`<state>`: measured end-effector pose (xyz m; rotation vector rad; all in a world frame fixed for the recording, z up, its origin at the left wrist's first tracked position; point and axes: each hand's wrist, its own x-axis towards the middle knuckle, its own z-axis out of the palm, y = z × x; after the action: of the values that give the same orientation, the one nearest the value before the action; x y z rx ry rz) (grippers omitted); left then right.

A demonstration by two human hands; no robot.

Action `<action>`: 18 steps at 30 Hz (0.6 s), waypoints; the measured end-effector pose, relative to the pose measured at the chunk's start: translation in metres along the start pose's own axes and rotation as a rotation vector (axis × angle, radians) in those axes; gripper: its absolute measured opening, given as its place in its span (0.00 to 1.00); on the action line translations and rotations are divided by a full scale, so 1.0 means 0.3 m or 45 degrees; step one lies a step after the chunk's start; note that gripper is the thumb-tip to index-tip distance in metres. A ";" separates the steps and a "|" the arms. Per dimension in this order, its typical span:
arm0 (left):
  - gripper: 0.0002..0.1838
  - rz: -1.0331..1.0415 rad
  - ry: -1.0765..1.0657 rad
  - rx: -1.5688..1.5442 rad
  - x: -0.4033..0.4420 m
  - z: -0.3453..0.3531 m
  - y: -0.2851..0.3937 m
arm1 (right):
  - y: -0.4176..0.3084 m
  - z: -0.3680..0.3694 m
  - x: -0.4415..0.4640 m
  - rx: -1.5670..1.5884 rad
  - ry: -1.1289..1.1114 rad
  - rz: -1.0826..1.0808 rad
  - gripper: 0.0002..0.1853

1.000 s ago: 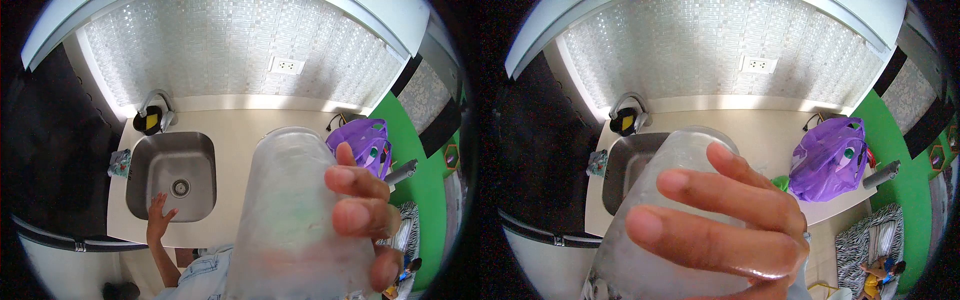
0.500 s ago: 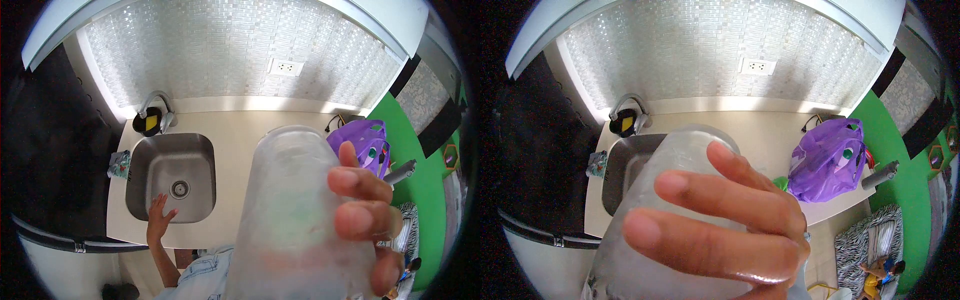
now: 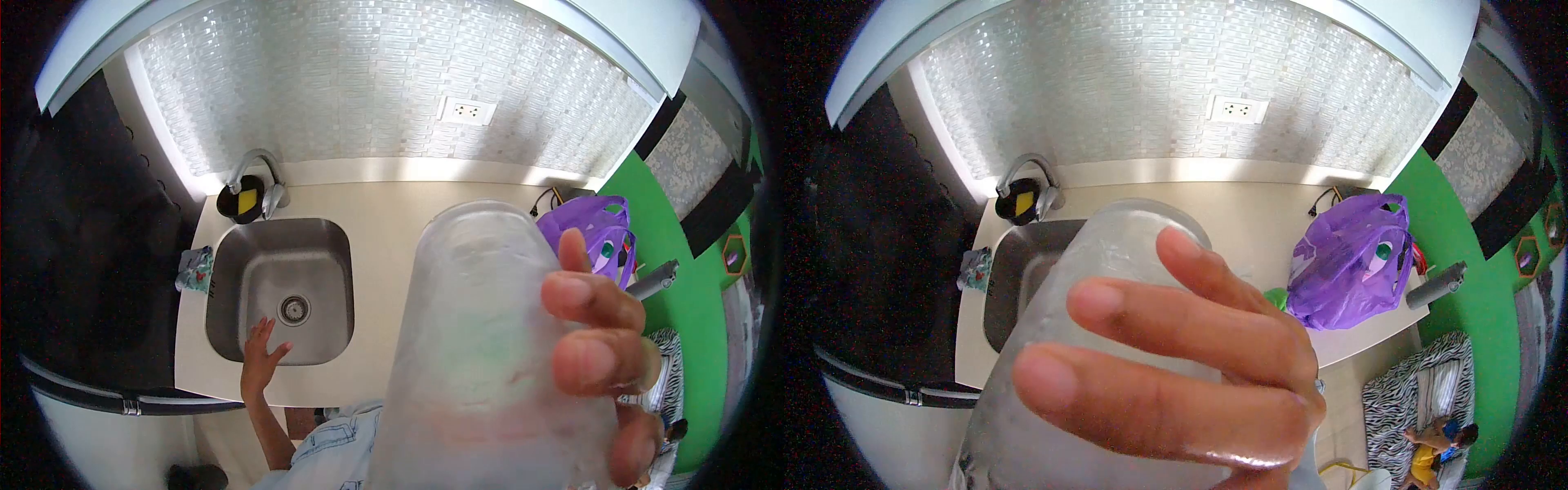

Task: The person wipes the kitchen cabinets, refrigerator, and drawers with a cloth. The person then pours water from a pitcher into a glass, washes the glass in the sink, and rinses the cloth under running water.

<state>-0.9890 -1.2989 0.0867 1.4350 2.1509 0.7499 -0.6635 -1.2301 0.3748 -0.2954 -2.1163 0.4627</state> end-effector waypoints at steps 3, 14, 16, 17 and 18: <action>0.33 0.026 -0.004 0.023 0.005 0.001 -0.013 | 0.000 0.007 0.009 0.001 0.006 -0.003 0.25; 0.28 -0.085 -0.100 -1.244 0.387 0.030 -0.162 | -0.019 0.058 0.066 -0.002 0.012 0.054 0.24; 0.27 -0.228 -0.269 -1.722 0.604 0.065 -0.313 | -0.028 0.094 0.081 0.009 0.014 0.067 0.24; 0.26 -0.316 -0.406 -1.926 0.708 0.074 -0.389 | -0.027 0.114 0.088 0.018 0.014 0.077 0.24; 0.25 -0.240 -0.229 -1.719 0.660 0.033 -0.249 | -0.025 0.147 0.091 0.033 0.014 0.073 0.24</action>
<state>-1.1056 -1.1363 0.0175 0.5077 1.0721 1.4761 -0.7156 -1.2359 0.3762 -0.3436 -2.0935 0.5204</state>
